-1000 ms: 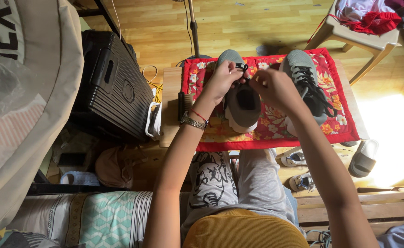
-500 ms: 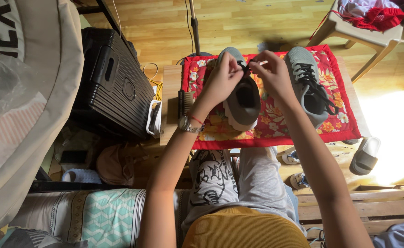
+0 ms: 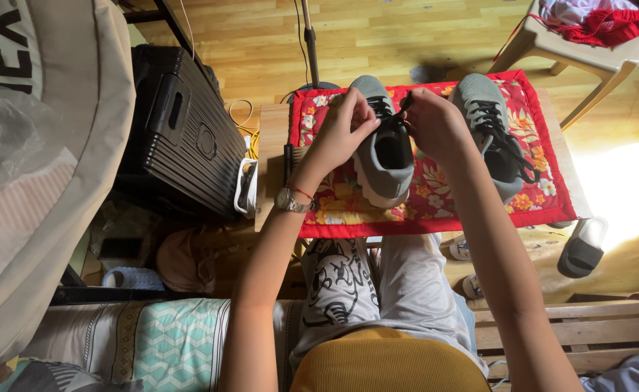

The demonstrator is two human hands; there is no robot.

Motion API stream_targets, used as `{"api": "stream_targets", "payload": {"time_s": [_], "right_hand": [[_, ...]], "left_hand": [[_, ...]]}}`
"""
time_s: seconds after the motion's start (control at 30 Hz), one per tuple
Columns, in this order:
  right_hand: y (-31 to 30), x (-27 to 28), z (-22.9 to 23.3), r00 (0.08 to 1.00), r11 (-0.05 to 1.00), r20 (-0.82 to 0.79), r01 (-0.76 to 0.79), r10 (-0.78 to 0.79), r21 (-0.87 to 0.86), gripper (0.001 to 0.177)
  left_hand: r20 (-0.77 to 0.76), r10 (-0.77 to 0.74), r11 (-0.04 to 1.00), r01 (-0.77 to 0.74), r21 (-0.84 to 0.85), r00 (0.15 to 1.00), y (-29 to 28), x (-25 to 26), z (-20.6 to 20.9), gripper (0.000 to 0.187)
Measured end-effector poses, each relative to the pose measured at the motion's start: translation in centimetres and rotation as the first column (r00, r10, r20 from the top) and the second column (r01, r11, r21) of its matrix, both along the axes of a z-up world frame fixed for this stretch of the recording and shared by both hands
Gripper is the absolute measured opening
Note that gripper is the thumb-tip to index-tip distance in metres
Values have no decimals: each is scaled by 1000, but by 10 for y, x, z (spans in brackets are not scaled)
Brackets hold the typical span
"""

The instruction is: The person removes the laces from a pair of grey sneakers and then re-laces them by threading the laces through the eyelets and tying a knot.

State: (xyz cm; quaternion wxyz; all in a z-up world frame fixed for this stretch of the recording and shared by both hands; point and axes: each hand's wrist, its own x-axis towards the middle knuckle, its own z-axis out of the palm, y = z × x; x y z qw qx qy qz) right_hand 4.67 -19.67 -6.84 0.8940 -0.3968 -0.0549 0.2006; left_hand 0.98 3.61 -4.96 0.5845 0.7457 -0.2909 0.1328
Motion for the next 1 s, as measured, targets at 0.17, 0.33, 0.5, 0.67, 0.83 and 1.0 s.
{"api": "stream_targets", "payload": {"time_s": [0.17, 0.33, 0.5, 0.67, 0.83, 1.0], "right_hand": [[-3, 2, -2, 983, 982, 9, -182, 182, -43, 30], [-2, -7, -3, 984, 984, -29, -175, 176, 39, 26], [0, -8, -1, 989, 989, -21, -147, 148, 30, 27], [5, -6, 2, 949, 909, 285, -6, 136, -417, 17], [3, -12, 3, 950, 938, 282, -33, 137, -344, 15], [-1, -15, -3, 992, 996, 104, -67, 73, -60, 17]], "left_hand": [[-193, -140, 948, 75, -309, 971, -14, 16, -20, 22], [-259, -234, 823, 50, -566, 937, -27, 22, -38, 20], [-253, -326, 727, 70, -684, 911, -29, 25, -44, 21], [-262, -400, 708, 115, -697, 878, -29, 21, -47, 22], [-266, -400, 731, 130, -669, 877, -14, 18, -47, 23], [-263, -393, 738, 131, -662, 881, 5, 19, -48, 25]]}}
